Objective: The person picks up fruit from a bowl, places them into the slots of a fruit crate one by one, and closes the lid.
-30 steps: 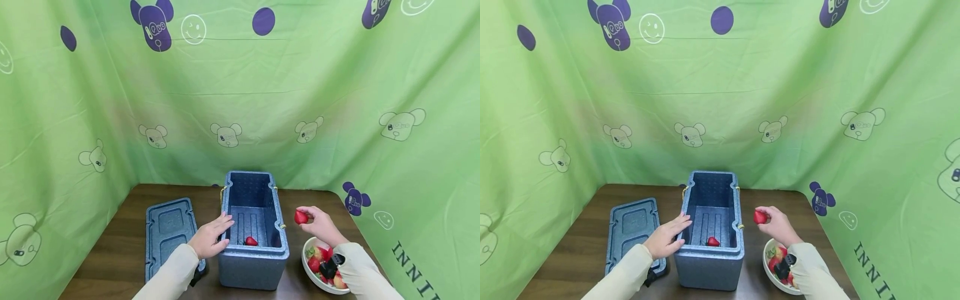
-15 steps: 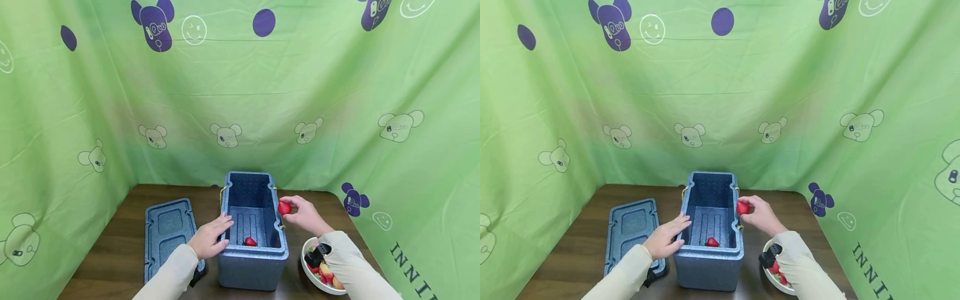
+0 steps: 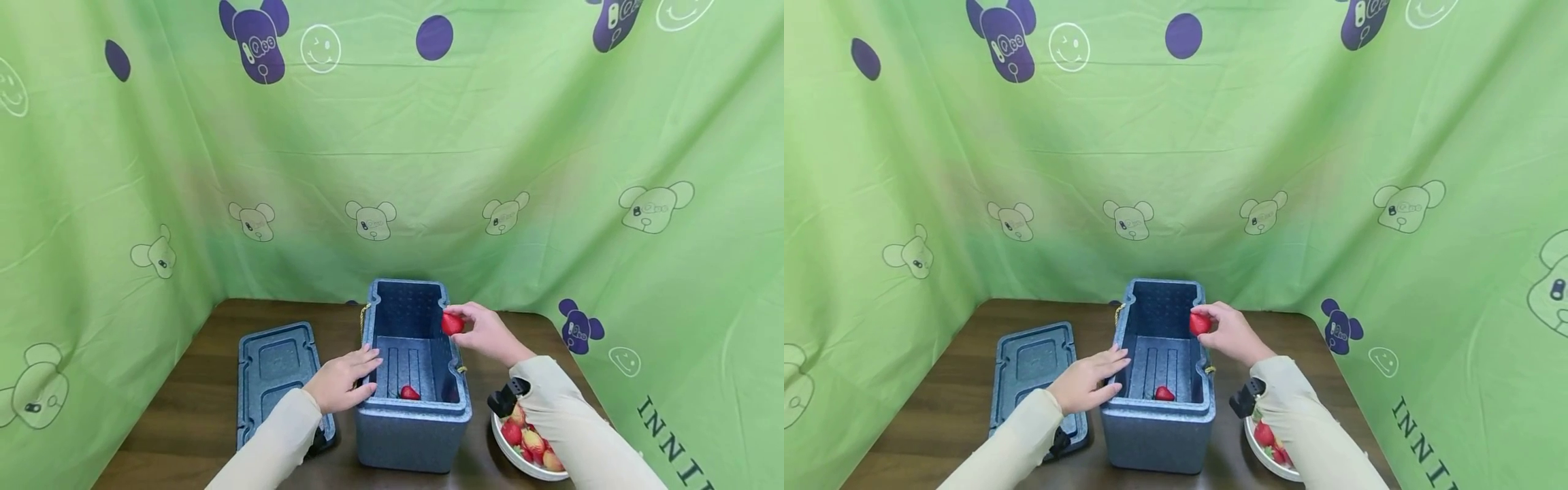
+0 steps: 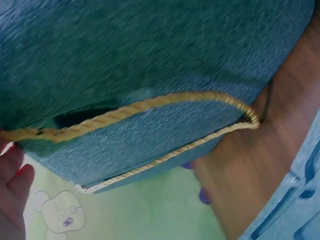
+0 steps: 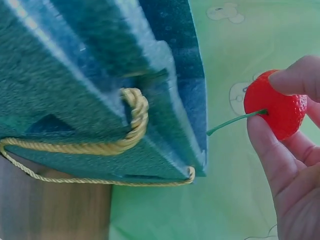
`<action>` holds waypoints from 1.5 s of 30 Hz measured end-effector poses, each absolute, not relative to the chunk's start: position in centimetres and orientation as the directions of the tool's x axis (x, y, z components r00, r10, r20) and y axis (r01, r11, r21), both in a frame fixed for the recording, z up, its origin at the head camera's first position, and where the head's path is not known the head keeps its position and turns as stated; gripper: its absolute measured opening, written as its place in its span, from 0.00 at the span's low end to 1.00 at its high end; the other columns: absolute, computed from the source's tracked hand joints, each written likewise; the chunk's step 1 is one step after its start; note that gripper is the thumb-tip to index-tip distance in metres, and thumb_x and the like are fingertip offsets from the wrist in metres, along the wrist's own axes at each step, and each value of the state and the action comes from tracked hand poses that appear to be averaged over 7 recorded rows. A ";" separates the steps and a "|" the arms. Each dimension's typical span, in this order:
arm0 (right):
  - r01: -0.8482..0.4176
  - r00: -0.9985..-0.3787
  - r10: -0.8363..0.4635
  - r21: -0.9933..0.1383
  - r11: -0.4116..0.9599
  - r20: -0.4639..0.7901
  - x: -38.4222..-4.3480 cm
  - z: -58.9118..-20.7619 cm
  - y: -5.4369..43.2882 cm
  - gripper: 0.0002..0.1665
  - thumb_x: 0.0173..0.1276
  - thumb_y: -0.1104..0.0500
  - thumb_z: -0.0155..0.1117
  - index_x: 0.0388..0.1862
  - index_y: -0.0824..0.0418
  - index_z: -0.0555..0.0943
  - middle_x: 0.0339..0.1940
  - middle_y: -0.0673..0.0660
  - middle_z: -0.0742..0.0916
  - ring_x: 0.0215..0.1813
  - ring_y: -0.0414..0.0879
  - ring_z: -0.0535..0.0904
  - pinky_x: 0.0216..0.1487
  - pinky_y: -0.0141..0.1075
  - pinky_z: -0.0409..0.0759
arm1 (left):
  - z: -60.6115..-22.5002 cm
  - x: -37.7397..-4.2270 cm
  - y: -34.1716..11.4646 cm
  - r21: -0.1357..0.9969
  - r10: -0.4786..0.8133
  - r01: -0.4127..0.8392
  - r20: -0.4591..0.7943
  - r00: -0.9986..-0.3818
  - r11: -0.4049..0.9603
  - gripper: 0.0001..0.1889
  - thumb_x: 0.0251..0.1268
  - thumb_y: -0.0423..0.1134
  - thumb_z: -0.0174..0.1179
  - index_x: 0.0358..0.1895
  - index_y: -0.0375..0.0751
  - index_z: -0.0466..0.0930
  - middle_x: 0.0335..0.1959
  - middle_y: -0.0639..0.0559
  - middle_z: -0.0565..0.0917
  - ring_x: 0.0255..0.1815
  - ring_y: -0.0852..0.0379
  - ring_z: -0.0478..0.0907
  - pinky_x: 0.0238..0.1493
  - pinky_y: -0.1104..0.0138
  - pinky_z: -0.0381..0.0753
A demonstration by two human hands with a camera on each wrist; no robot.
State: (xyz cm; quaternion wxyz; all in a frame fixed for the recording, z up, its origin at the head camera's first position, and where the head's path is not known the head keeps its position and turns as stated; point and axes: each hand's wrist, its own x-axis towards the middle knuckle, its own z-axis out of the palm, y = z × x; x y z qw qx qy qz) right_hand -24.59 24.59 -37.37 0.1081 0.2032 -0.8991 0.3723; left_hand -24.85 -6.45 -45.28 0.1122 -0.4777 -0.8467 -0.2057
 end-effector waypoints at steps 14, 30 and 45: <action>-0.480 -0.876 -0.420 -0.507 0.716 0.237 -26.4 -35.1 22.6 0.24 0.50 0.69 0.66 0.50 0.70 0.80 0.38 0.59 0.81 0.37 0.48 0.77 0.36 0.35 0.77 | -43.4 -26.0 -7.3 0.135 0.842 0.862 0.184 -0.507 0.489 0.34 0.65 0.53 0.52 0.68 0.33 0.66 0.69 0.41 0.67 0.71 0.46 0.61 0.68 0.60 0.62; -0.493 -0.850 -0.513 -0.532 0.688 0.125 -28.6 -35.3 18.6 0.25 0.51 0.65 0.69 0.50 0.72 0.80 0.40 0.60 0.85 0.38 0.46 0.79 0.40 0.34 0.78 | -43.7 -25.2 -6.8 0.100 0.822 0.849 0.213 -0.528 0.519 0.34 0.63 0.55 0.51 0.66 0.32 0.69 0.67 0.41 0.70 0.69 0.48 0.65 0.67 0.61 0.64; -0.476 -0.854 -0.516 -0.501 0.723 0.067 -29.6 -36.2 18.0 0.24 0.55 0.62 0.68 0.51 0.70 0.81 0.38 0.58 0.86 0.36 0.44 0.78 0.39 0.34 0.79 | -43.4 -25.5 -7.0 0.107 0.827 0.844 0.169 -0.537 0.526 0.33 0.69 0.55 0.48 0.68 0.34 0.67 0.69 0.43 0.68 0.71 0.49 0.63 0.68 0.61 0.62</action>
